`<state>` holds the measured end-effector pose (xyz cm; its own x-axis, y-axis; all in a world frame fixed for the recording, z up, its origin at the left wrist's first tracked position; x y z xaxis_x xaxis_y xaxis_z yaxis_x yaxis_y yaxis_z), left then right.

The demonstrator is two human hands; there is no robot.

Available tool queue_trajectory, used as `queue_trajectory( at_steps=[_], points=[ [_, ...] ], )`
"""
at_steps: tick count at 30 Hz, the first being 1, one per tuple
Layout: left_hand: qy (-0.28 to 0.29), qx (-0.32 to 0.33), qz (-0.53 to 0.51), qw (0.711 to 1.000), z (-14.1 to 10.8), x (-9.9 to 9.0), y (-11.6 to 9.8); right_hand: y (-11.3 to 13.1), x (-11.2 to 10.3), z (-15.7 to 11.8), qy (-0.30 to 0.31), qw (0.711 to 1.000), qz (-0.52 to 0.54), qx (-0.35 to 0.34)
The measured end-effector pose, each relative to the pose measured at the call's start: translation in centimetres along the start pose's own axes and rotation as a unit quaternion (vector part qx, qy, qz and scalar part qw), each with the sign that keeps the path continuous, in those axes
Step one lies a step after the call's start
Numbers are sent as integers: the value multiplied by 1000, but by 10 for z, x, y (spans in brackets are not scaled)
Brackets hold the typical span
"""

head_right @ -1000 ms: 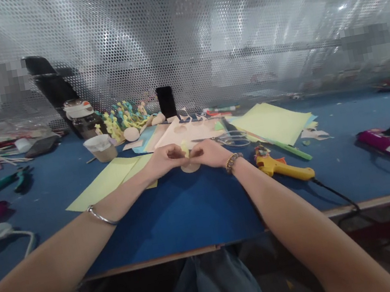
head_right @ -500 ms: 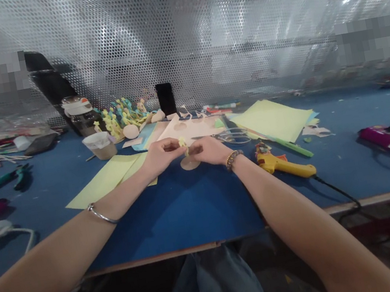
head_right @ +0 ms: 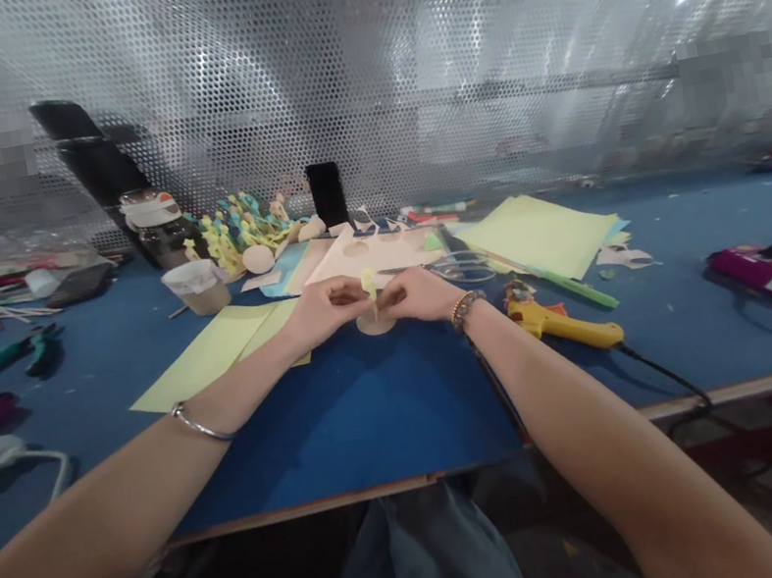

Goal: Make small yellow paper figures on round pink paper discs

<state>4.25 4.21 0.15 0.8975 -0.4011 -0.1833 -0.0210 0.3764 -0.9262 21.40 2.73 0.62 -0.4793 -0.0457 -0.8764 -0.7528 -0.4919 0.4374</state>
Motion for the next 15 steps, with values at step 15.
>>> queue_trajectory(
  at_steps=[15],
  points=[
    [12, -14, 7, 1000, -3, 1, -4, 5, 1, 0, -10, 1000, -24, -7]
  ],
)
Point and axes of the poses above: each hand's wrist, its own z-axis towards the middle knuckle, its own x-axis out of the palm, y = z × x, the point moved 3 cm from there along z, towards the middle knuckle, and after that the axes turned 14 degrees about -z, right-handed, at the moved point
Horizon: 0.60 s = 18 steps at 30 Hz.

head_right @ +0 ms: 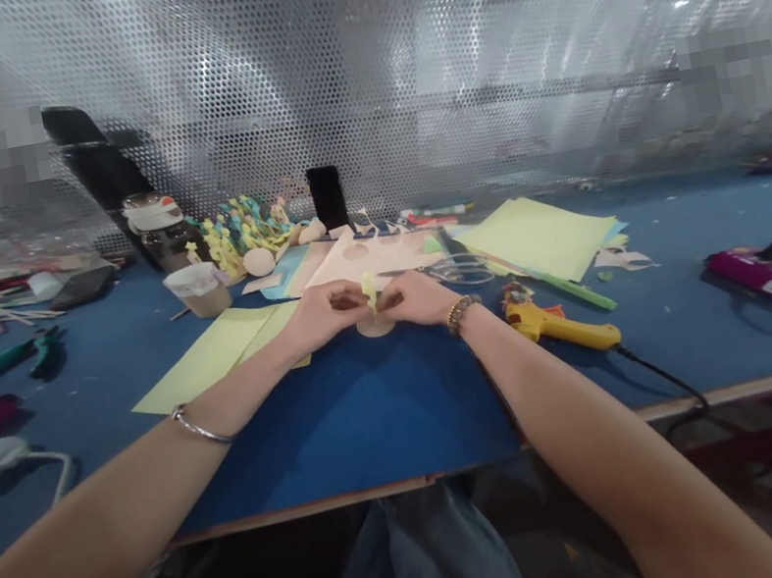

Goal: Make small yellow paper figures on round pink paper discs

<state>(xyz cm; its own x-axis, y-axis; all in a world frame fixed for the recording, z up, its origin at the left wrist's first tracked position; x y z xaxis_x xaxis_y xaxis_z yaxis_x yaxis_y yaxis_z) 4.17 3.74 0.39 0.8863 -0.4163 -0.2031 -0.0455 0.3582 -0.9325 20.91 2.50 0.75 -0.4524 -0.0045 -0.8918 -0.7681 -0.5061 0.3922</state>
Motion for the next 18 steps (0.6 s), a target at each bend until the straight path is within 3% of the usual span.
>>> queue_trajectory(
  at_steps=[4, 8, 15, 18],
  points=[
    [24, 17, 4, 1000, 1, 1, 0, 2, 1, 1, -9, 1000, 8, -1],
    [11, 55, 22, 998, 2, 0, -2, 3, 2, 2, -23, 1000, -17, 9],
    [-113, 112, 6, 987, 3, 2, -11, 2, 3, 4, -17, 999, -42, 19],
    [-124, 122, 0, 985, 3, 4, -12, 2, 3, 4, -18, 998, -59, 21]
  ],
)
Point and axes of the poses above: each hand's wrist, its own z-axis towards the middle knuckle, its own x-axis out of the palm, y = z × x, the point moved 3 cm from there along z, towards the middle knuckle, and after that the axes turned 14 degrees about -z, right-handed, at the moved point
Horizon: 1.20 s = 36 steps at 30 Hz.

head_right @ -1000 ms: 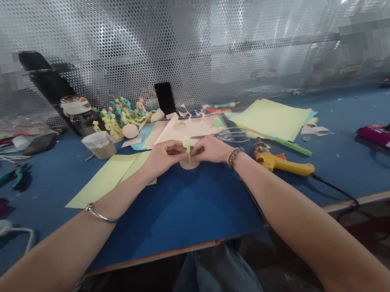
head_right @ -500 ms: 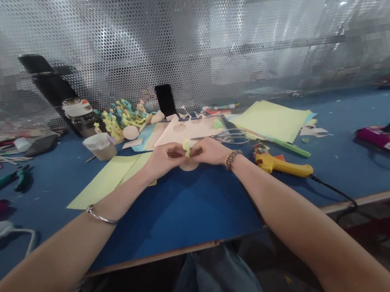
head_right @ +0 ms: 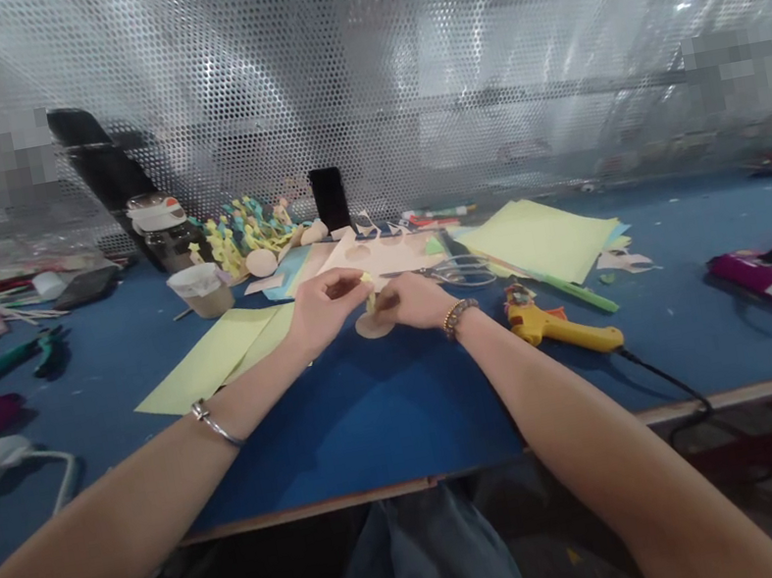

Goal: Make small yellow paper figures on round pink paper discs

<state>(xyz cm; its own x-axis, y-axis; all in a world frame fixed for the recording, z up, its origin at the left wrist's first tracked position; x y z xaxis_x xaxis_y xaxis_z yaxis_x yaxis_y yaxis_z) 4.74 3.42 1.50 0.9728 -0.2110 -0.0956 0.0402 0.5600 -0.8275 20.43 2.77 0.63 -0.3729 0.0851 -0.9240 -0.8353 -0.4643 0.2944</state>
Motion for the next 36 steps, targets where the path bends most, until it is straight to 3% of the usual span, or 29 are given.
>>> queue_trajectory(
  at_steps=[14, 28, 36],
  points=[
    [-10, -12, -6, 1000, 2, 5, -7, 1, 0, 0, 8, 1000, 12, -3],
    [10, 41, 12, 999, 3, 4, -6, -5, 4, 0, 9, 999, 29, 17],
    [17, -26, -43, 999, 2, 2, -2, -2, 1, 0, 11, 1000, 22, 5]
  ],
)
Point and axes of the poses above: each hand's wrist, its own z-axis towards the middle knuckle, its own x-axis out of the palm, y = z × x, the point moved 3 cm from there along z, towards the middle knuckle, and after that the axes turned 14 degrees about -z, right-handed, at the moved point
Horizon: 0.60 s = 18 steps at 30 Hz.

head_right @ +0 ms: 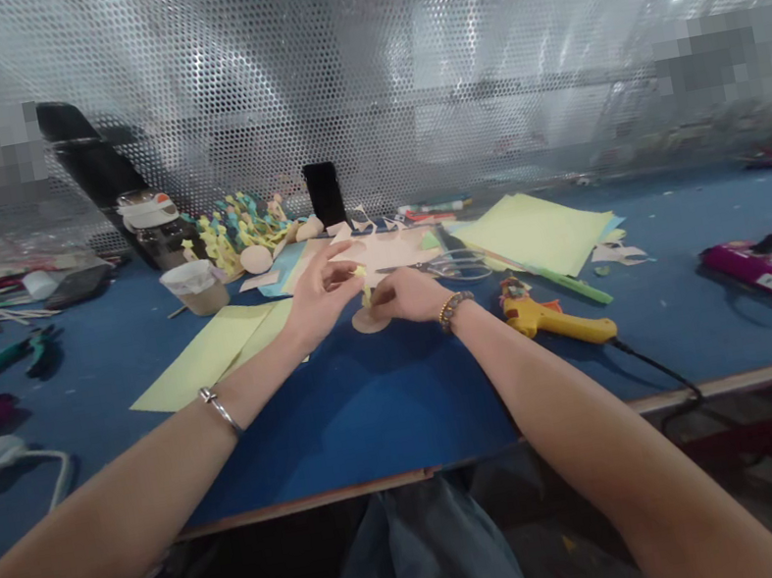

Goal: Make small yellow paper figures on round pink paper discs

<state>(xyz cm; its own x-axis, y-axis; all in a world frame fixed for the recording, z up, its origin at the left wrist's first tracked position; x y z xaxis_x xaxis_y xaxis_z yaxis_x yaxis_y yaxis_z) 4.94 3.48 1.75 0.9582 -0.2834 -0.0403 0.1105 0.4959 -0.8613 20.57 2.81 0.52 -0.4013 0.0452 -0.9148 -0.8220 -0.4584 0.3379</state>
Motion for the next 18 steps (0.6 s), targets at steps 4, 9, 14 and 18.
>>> queue_trajectory(
  at_steps=[4, 9, 14, 18],
  points=[
    [-1, -18, -46, 999, 0, -4, 0, 3, -1, -1, 1, 1000, -6, -4],
    [17, -37, 13, 999, 0, -9, 3, 2, -4, -3, 10, 1000, 20, -10],
    [64, -88, 65, 992, -3, -8, 15, -5, -11, -6, -13, 999, 53, 7],
    [117, -90, 79, 986, -8, -6, 18, -5, -13, -7, -22, 999, 38, 4]
  ],
)
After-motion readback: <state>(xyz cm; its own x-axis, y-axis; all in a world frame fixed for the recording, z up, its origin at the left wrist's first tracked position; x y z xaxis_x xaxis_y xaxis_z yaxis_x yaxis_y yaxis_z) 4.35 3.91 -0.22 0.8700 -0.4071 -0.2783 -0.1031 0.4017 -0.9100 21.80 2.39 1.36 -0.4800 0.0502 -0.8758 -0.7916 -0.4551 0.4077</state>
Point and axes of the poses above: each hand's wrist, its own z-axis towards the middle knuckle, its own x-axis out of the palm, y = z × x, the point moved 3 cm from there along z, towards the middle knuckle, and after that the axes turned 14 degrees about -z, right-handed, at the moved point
